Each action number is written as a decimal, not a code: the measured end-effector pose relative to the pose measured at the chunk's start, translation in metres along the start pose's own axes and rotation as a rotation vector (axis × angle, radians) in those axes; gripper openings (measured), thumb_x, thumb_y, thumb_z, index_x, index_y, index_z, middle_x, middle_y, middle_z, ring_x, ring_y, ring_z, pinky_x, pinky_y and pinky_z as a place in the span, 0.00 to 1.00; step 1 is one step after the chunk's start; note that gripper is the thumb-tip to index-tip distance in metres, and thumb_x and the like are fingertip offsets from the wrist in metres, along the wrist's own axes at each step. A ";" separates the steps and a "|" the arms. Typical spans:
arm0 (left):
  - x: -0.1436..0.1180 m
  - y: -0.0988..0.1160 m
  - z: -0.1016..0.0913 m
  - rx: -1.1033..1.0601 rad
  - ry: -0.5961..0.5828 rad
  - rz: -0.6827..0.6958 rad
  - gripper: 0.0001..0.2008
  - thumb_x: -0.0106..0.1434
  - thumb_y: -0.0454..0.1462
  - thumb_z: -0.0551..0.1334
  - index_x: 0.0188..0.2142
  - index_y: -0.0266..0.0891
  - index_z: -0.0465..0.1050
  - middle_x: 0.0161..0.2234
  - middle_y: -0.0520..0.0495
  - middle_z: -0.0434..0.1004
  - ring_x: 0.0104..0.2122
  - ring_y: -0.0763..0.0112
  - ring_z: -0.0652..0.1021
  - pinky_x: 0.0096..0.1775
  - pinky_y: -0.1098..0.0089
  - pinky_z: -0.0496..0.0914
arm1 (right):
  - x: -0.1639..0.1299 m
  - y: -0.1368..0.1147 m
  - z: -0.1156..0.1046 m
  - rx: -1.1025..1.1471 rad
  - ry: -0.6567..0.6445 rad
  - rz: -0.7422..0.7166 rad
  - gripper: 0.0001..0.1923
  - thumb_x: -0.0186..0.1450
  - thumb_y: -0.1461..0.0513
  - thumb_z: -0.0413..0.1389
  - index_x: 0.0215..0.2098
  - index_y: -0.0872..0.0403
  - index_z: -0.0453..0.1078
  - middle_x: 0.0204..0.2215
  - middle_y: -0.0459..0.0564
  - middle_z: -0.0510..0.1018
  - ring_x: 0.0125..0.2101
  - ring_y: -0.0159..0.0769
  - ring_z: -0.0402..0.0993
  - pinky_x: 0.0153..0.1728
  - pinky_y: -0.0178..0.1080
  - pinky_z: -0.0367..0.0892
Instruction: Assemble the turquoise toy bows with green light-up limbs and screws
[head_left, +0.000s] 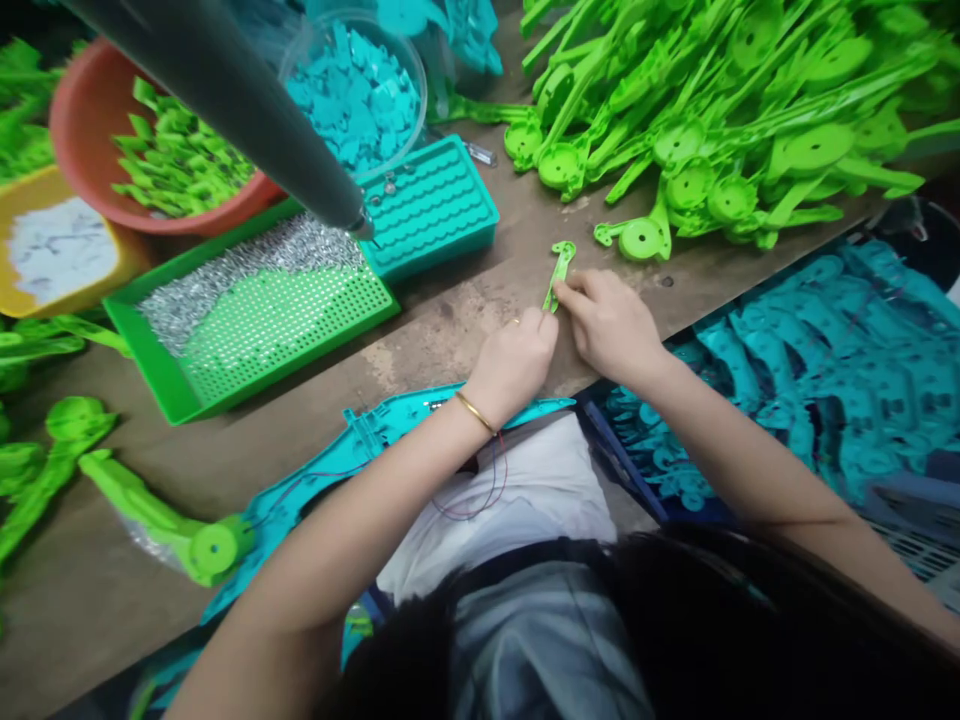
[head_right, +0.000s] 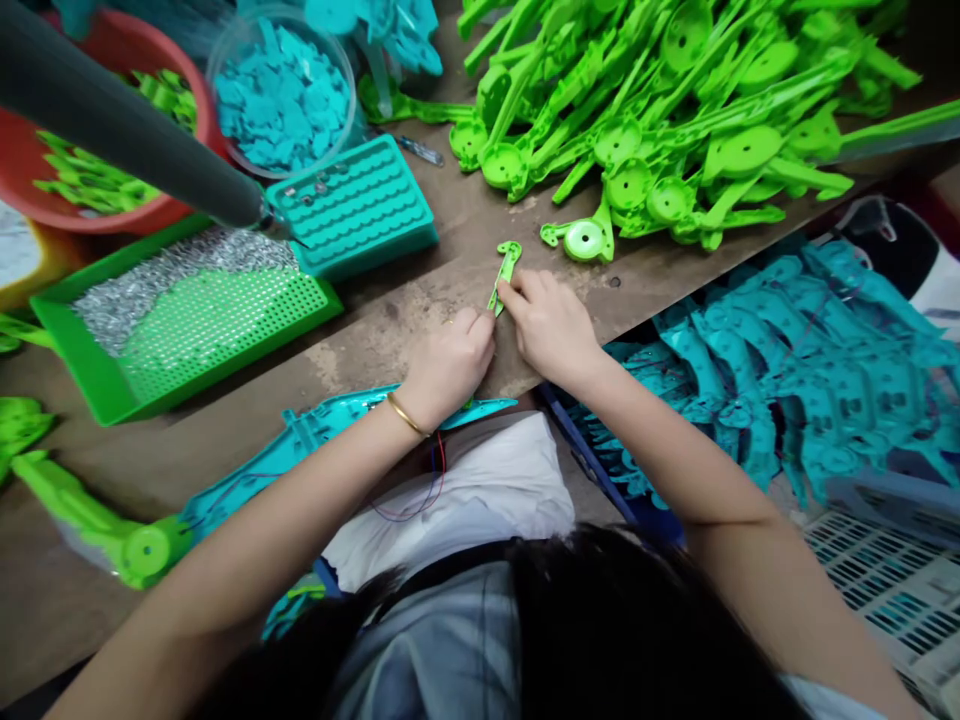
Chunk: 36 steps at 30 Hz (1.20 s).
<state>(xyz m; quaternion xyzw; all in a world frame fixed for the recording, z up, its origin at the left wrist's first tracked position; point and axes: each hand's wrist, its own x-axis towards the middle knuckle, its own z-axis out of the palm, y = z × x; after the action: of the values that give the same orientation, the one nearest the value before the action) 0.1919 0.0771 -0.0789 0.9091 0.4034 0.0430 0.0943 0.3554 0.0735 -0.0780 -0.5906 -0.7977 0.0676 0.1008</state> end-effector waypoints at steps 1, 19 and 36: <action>0.000 0.000 0.000 0.003 -0.006 -0.007 0.11 0.68 0.31 0.50 0.42 0.34 0.70 0.36 0.42 0.73 0.34 0.65 0.77 0.33 0.69 0.67 | -0.004 -0.001 0.002 -0.001 0.013 -0.001 0.20 0.67 0.66 0.44 0.54 0.58 0.68 0.47 0.60 0.72 0.45 0.47 0.66 0.42 0.45 0.63; -0.019 -0.024 -0.019 -0.755 0.087 -0.511 0.08 0.58 0.40 0.63 0.33 0.37 0.79 0.30 0.49 0.80 0.29 0.69 0.76 0.33 0.70 0.68 | -0.023 -0.018 0.019 0.319 0.220 -0.041 0.14 0.69 0.61 0.47 0.43 0.55 0.74 0.45 0.57 0.75 0.47 0.44 0.68 0.45 0.45 0.62; -0.011 -0.012 -0.022 -0.404 0.113 -0.174 0.08 0.63 0.34 0.58 0.36 0.38 0.76 0.32 0.47 0.77 0.34 0.68 0.75 0.38 0.69 0.68 | -0.024 -0.017 0.012 0.342 0.236 -0.125 0.16 0.71 0.60 0.46 0.45 0.53 0.74 0.38 0.54 0.78 0.40 0.40 0.71 0.40 0.43 0.61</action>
<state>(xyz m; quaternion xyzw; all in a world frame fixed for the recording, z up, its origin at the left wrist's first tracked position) 0.1724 0.0803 -0.0600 0.8299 0.4679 0.1654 0.2549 0.3429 0.0460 -0.0874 -0.5181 -0.7924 0.1258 0.2964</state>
